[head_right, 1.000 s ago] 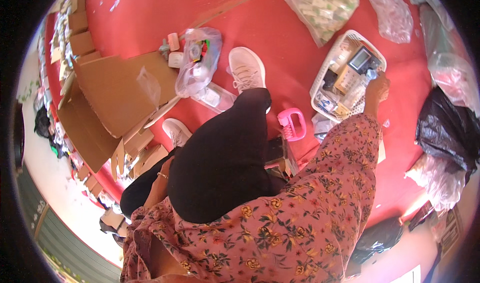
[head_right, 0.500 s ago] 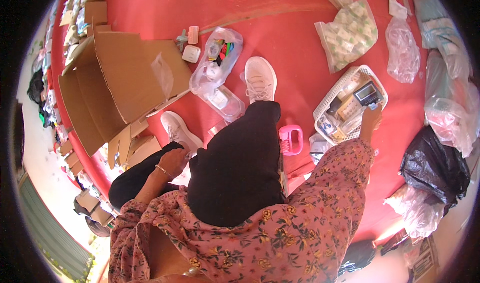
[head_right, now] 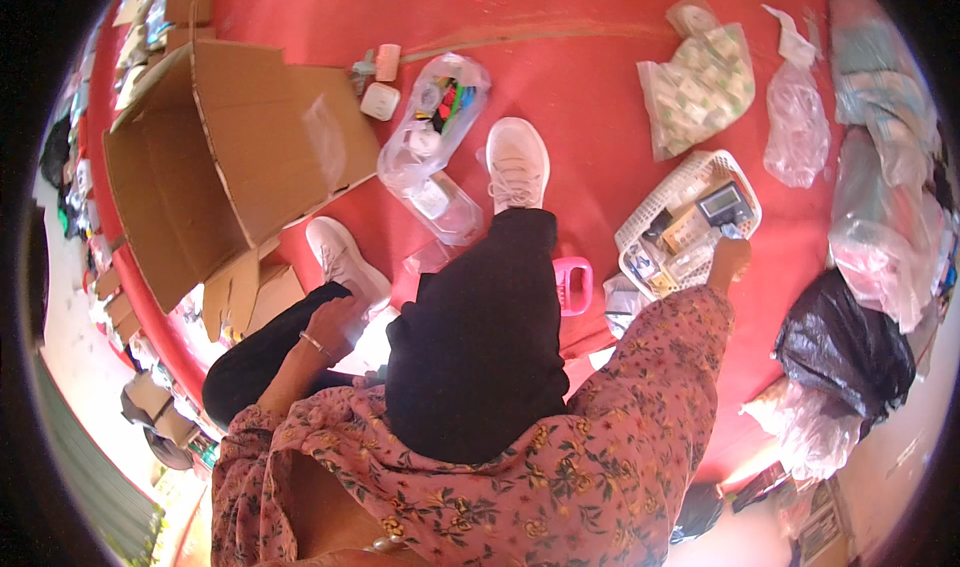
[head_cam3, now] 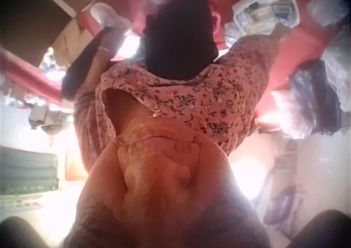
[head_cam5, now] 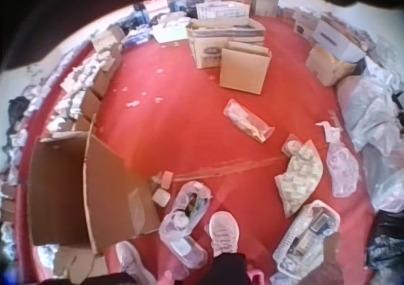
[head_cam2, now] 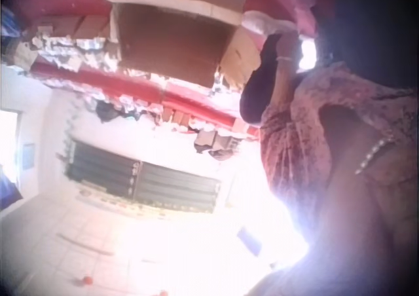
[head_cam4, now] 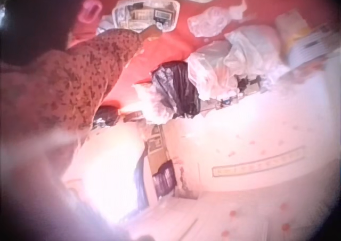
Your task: The person sits on the floor and sorts various small items from a white basket into a cardboard box. They handle a pink plastic object, a clear plastic bottle, and a bag of small white and green cubes, placing them into the box.
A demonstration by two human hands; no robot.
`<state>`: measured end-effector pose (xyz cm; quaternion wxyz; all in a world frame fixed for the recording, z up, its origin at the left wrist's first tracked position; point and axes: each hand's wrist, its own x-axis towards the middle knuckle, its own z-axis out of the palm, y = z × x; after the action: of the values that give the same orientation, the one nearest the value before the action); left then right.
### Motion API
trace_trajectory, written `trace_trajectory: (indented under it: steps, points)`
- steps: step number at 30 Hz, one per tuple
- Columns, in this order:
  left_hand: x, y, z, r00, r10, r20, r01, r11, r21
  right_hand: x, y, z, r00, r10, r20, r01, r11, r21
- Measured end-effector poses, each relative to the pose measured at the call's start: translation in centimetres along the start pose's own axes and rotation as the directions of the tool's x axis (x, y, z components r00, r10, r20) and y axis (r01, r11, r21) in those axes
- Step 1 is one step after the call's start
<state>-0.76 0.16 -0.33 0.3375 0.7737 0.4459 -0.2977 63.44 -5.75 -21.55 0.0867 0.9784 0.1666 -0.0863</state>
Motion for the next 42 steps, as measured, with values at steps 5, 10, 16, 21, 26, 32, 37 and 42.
trace_trajectory:
  steps: [5, 10, 16, 21, 26, 32, 37, 42]
  points:
    - [2.4, -2.0, 2.6, 0.991, 0.119, -0.055, -0.121, 0.992, -0.025, 4.3, 9.5, 7.2, 0.886, -0.455, -0.086, 0.275, 0.666, -0.693]
    - [1.6, -2.1, 2.9, 1.000, 0.014, 0.009, -0.014, 1.000, 0.008, -2.7, -0.5, -3.2, 0.976, 0.194, 0.098, -0.201, 0.978, 0.064]
    - [1.5, -2.5, 2.3, 0.998, 0.022, 0.064, -0.025, 0.999, 0.042, -2.4, 1.7, -3.6, 0.968, 0.225, 0.109, -0.230, 0.972, 0.038]
    - [0.5, -2.0, 3.0, 0.998, -0.030, 0.050, 0.029, 0.999, 0.016, -2.4, -0.3, -3.7, 0.986, 0.114, 0.124, -0.115, 0.993, 0.006]
    - [1.0, -1.9, 2.8, 0.998, -0.011, 0.060, 0.011, 1.000, 0.004, 3.0, 6.5, 3.4, 0.986, 0.158, -0.048, -0.164, 0.969, -0.184]
    - [0.4, 0.3, -1.1, 1.000, 0.002, 0.000, -0.002, 0.999, 0.032, -2.9, -5.6, -8.9, 0.972, -0.029, -0.235, 0.092, 0.961, 0.262]
    - [-0.4, 1.3, -1.3, 0.992, 0.045, -0.119, -0.031, 0.993, 0.113, -11.2, -24.9, -17.5, 0.652, -0.715, -0.252, 0.665, 0.380, 0.643]
    - [-0.6, 2.4, -2.2, 0.964, 0.119, -0.237, -0.084, 0.984, 0.156, -22.9, -40.7, -13.9, 0.035, -0.949, -0.313, 0.905, -0.103, 0.414]
